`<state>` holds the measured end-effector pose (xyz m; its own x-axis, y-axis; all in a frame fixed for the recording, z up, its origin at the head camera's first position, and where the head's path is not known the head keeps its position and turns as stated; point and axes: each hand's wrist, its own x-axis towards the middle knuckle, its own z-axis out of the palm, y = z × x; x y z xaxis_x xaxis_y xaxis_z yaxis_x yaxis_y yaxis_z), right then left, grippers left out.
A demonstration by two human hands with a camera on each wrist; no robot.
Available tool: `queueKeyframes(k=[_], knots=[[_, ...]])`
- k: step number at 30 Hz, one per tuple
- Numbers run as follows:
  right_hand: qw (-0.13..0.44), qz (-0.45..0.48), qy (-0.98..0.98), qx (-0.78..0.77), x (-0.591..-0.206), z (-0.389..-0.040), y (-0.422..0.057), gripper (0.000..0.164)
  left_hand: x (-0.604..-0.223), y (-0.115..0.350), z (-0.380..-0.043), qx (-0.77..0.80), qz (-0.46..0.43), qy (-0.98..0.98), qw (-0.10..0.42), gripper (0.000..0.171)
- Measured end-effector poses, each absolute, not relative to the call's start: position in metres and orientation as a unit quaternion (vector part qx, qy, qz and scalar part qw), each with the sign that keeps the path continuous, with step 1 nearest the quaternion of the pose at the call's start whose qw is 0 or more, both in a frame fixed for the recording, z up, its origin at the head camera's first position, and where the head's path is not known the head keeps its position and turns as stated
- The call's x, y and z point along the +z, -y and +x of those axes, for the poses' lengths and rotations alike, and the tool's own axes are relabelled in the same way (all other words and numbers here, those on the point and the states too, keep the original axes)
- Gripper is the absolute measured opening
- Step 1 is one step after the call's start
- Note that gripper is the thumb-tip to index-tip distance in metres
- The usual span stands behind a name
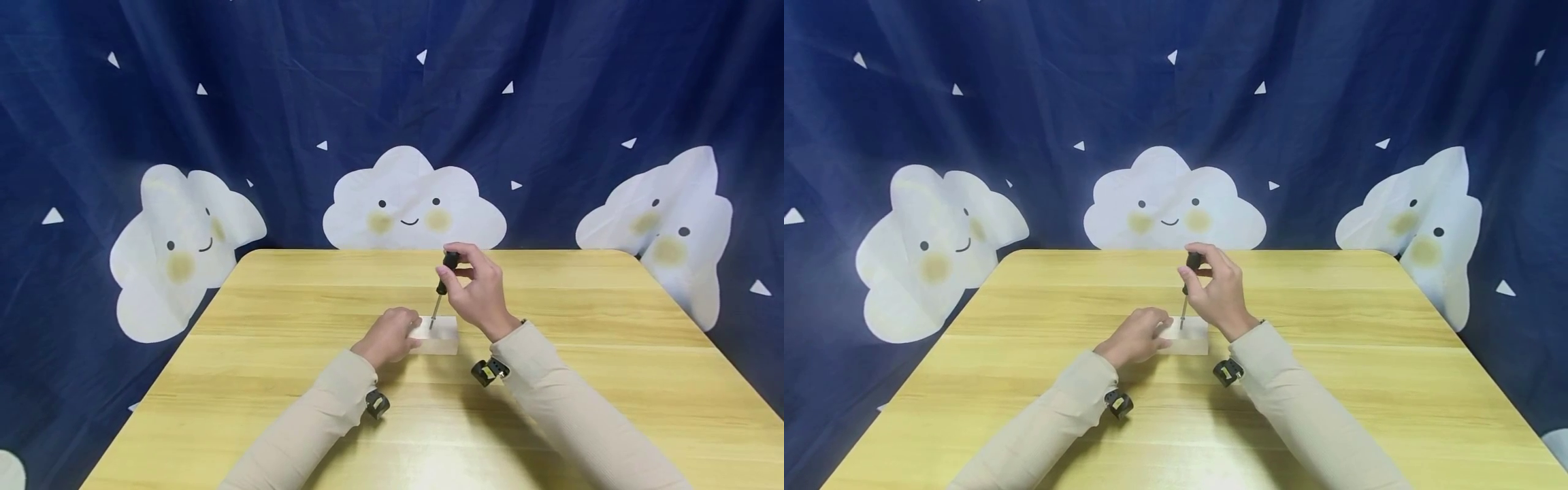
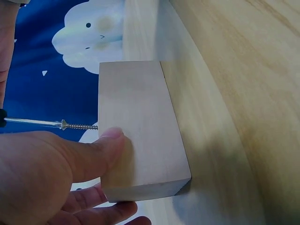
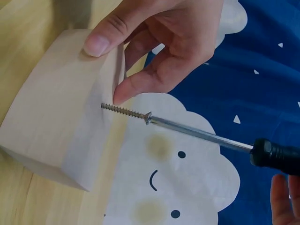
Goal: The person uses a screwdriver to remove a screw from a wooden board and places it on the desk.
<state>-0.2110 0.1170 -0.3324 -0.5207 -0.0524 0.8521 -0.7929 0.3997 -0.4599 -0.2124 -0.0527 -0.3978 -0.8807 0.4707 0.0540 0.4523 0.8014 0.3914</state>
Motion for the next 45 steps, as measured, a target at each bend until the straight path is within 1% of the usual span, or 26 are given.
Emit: queueKeyframes(k=[3,7,12,16,21,25,32,38,41,45], knots=[[0.398,0.271,0.738,0.473,-0.331,-0.211,-0.117,0.034,-0.398,0.052,-0.212,0.202,0.244,-0.948,0.021,0.02],[0.395,0.252,0.749,0.468,-0.34,-0.218,-0.121,0.031,-0.399,0.051,-0.211,0.204,0.239,-0.949,0.022,0.024],[0.402,0.262,0.745,0.463,-0.343,-0.22,-0.121,0.03,-0.4,0.051,-0.21,0.211,0.222,-0.952,0.03,0.035],[0.406,0.262,0.741,0.466,-0.346,-0.22,-0.12,0.034,-0.4,0.052,-0.21,0.209,0.219,-0.952,0.032,0.038],[0.408,0.245,0.743,0.471,-0.345,-0.219,-0.118,0.041,-0.4,0.052,-0.211,0.206,0.22,-0.953,0.03,0.039],[0.406,0.241,0.751,0.461,-0.343,-0.219,-0.119,0.037,-0.399,0.053,-0.211,0.206,0.22,-0.953,0.03,0.039],[0.373,0.268,0.748,0.479,-0.343,-0.221,-0.119,0.039,-0.399,0.054,-0.212,0.205,0.221,-0.953,0.03,0.037],[0.397,0.247,0.736,0.489,-0.346,-0.222,-0.115,0.048,-0.399,0.054,-0.212,0.21,0.225,-0.951,0.026,0.039],[0.405,0.241,0.738,0.482,-0.346,-0.222,-0.114,0.046,-0.4,0.054,-0.212,0.211,0.226,-0.951,0.024,0.04],[0.397,0.248,0.743,0.479,-0.344,-0.22,-0.114,0.042,-0.401,0.054,-0.212,0.21,0.225,-0.951,0.026,0.04]])
